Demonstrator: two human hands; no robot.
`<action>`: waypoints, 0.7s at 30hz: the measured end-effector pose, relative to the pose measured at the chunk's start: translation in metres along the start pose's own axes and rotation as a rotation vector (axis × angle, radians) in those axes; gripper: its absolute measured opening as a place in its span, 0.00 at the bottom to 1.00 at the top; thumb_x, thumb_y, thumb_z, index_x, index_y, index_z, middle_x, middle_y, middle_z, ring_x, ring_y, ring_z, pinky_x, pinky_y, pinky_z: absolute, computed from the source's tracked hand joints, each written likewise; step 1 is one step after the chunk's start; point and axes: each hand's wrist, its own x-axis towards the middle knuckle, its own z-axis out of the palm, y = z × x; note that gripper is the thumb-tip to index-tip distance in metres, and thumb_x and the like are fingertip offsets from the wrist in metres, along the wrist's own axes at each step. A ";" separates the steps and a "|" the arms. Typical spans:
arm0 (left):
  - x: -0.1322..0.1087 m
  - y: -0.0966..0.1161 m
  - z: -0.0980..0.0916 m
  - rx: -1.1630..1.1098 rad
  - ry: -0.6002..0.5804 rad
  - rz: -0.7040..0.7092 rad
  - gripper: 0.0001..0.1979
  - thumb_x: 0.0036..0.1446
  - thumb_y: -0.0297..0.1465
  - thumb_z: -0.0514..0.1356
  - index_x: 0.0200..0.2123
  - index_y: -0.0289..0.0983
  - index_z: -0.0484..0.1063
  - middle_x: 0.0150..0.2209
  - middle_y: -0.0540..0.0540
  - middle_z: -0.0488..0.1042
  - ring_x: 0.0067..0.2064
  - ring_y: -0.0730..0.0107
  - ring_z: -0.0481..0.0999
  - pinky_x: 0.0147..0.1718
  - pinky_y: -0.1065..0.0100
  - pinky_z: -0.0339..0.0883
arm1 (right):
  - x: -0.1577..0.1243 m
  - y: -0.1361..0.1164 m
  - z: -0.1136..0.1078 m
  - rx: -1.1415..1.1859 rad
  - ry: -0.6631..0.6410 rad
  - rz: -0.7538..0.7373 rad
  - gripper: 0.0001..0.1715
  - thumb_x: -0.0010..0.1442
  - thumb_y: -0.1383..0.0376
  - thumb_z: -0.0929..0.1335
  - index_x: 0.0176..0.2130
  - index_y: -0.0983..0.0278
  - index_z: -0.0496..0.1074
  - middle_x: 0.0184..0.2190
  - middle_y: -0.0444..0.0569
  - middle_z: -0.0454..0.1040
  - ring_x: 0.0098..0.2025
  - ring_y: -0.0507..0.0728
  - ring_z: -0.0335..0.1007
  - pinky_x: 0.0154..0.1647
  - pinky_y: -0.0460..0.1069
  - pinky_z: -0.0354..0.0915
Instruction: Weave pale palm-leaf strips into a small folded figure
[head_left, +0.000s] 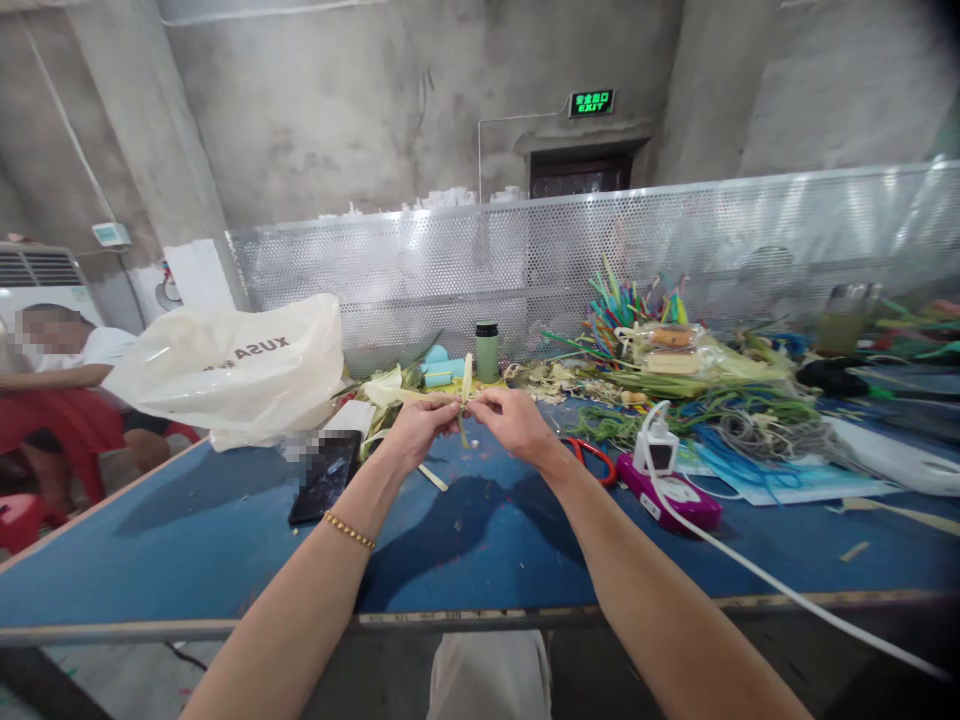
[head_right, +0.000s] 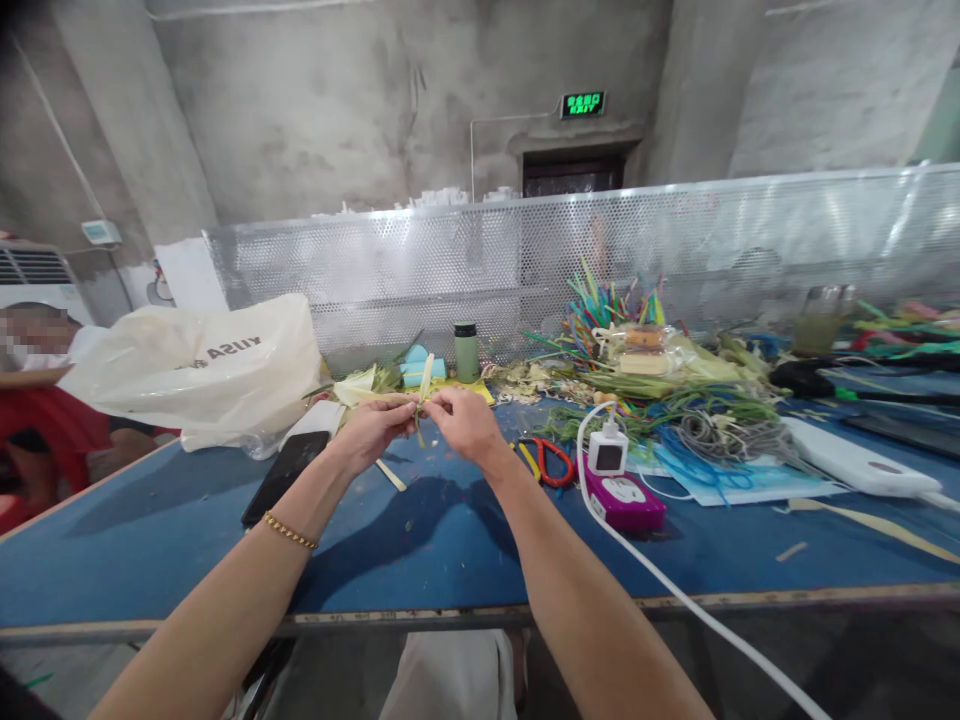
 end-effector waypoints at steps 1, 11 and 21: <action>-0.001 0.000 0.001 0.008 -0.028 0.019 0.12 0.43 0.32 0.69 0.29 0.29 0.77 0.20 0.47 0.71 0.24 0.76 0.67 0.25 0.71 0.57 | -0.001 -0.002 0.002 0.026 -0.014 0.031 0.13 0.59 0.62 0.66 0.25 0.65 0.73 0.24 0.48 0.75 0.28 0.53 0.67 0.31 0.46 0.57; 0.001 -0.011 0.012 -0.061 0.108 0.075 0.11 0.35 0.30 0.71 0.24 0.29 0.77 0.22 0.46 0.72 0.22 0.78 0.64 0.24 0.72 0.55 | -0.003 -0.003 0.012 0.195 0.012 0.132 0.11 0.54 0.66 0.68 0.22 0.64 0.67 0.17 0.43 0.69 0.24 0.51 0.64 0.27 0.45 0.57; 0.002 -0.007 0.003 0.047 0.028 0.058 0.11 0.37 0.33 0.70 0.21 0.30 0.76 0.19 0.47 0.69 0.22 0.78 0.63 0.23 0.71 0.54 | 0.000 0.002 0.007 0.107 -0.050 0.098 0.12 0.56 0.65 0.67 0.22 0.65 0.68 0.20 0.44 0.69 0.25 0.51 0.62 0.28 0.45 0.55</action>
